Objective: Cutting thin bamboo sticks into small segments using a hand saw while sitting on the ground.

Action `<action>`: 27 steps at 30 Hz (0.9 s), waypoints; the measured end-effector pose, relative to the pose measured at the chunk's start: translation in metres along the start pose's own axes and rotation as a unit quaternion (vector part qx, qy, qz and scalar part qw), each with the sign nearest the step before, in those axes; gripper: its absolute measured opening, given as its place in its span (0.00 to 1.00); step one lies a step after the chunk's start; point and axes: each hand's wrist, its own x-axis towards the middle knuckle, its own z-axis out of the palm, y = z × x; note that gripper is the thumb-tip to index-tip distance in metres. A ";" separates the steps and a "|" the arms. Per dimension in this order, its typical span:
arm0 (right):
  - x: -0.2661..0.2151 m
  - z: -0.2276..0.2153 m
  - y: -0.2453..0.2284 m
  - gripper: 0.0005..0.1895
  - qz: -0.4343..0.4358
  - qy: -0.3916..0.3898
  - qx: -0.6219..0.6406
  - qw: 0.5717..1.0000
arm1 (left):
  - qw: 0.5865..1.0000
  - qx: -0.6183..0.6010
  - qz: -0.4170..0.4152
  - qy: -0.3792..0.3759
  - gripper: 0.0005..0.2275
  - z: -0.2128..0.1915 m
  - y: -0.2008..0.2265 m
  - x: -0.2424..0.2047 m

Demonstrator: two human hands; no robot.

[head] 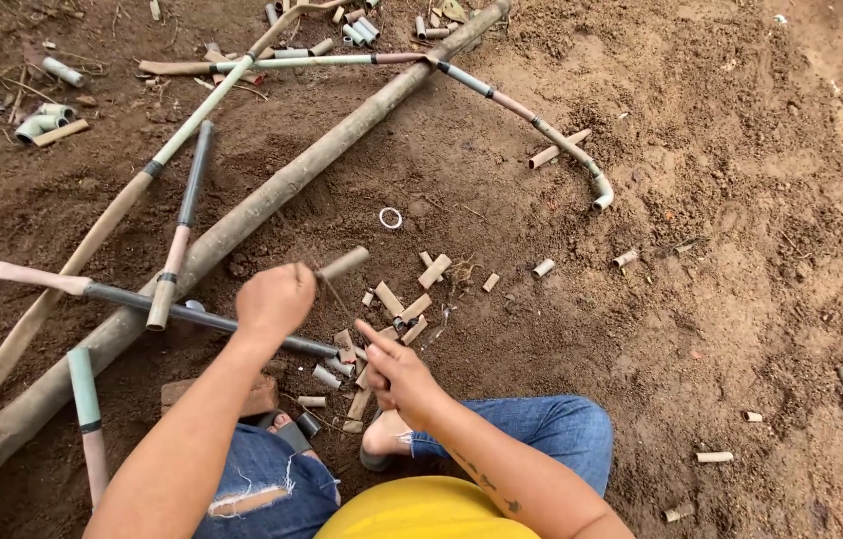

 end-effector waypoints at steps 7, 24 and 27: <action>0.006 -0.001 -0.009 0.28 -0.016 0.001 0.021 1.000 | 0.998 -0.038 0.029 -0.048 0.26 -0.003 0.010 -0.003; -0.004 0.000 0.000 0.27 -0.027 -0.010 0.035 0.999 | 0.995 -0.084 -0.044 0.004 0.31 0.000 0.017 -0.006; -0.003 -0.001 0.001 0.27 -0.026 -0.014 0.037 0.999 | 0.996 -0.069 -0.048 -0.008 0.30 -0.002 0.018 -0.005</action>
